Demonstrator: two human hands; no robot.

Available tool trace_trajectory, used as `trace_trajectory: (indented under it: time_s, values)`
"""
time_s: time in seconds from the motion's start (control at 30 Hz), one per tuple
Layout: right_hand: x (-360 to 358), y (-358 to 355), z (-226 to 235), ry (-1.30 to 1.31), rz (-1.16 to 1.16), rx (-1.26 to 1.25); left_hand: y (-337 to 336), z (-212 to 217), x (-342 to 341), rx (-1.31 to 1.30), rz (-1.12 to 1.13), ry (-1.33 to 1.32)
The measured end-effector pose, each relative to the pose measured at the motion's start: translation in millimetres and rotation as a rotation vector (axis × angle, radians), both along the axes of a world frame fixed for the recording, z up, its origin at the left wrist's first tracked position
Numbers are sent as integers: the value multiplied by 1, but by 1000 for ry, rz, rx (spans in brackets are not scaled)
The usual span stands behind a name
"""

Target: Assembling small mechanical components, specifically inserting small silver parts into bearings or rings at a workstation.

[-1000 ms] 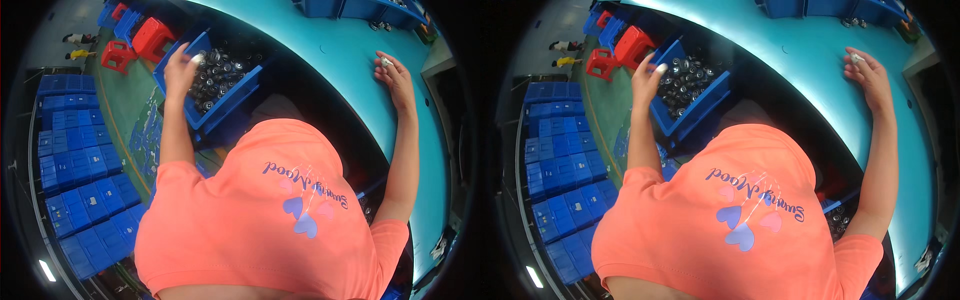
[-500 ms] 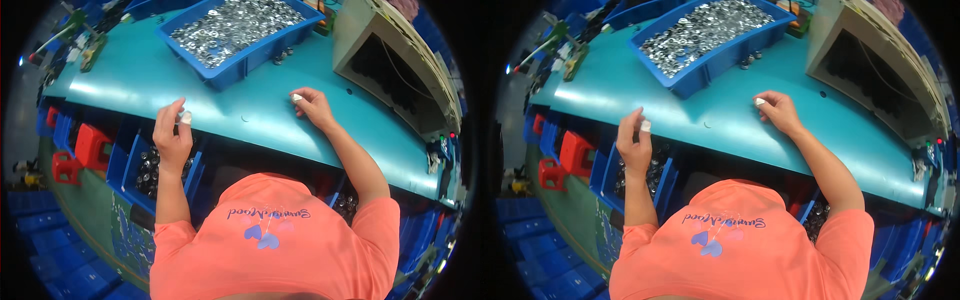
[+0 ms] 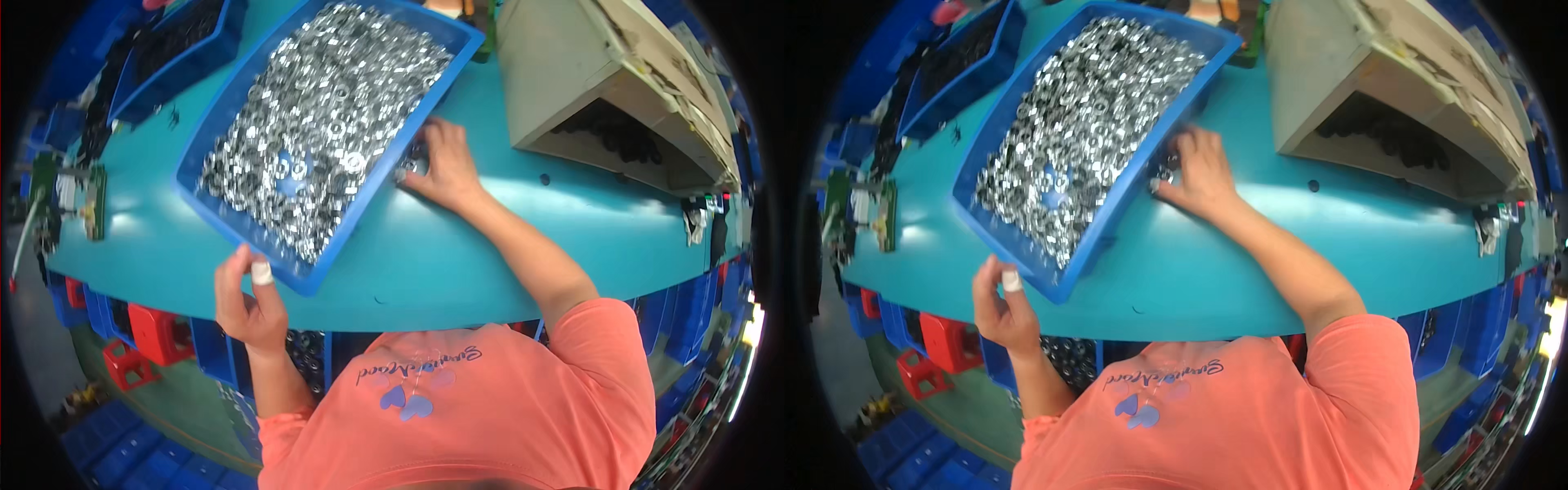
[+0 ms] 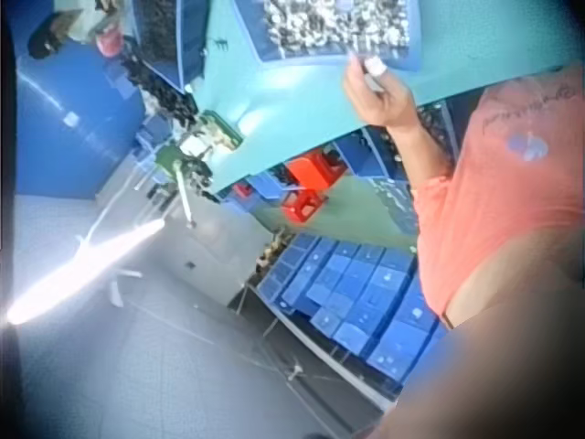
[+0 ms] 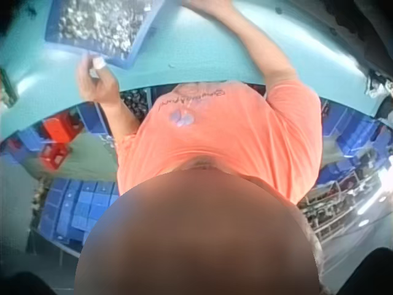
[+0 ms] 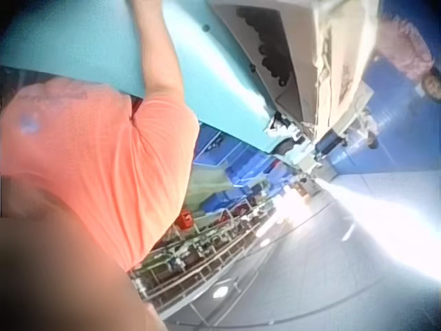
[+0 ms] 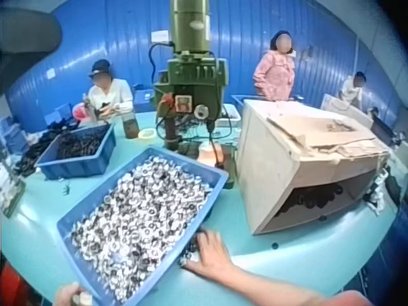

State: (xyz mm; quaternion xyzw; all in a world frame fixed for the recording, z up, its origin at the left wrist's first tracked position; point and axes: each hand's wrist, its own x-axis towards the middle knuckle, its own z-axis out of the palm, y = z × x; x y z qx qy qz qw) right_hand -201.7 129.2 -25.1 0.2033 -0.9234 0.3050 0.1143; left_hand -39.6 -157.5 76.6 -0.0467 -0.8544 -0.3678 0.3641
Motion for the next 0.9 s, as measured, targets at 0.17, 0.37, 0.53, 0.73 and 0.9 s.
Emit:
trace_trajectory:
  time_s: [0.17, 0.37, 0.53, 0.73, 0.9]
  values:
    - [8, -13, 15, -1, -92, 95, 11, 6, -25, 121, -72, -264]
    - [13, -2, 19, -142, -94, 139, 33, 43, -59, 46, -327, -302]
    - [24, -2, 25, -248, -210, 62, 22, 69, -76, -29, -520, -285]
    - [42, -27, 119, -175, -431, -516, -15, 80, -73, 7, -506, -341]
    - [1, -60, 190, -310, -124, -447, -32, 122, -99, 39, -390, -325]
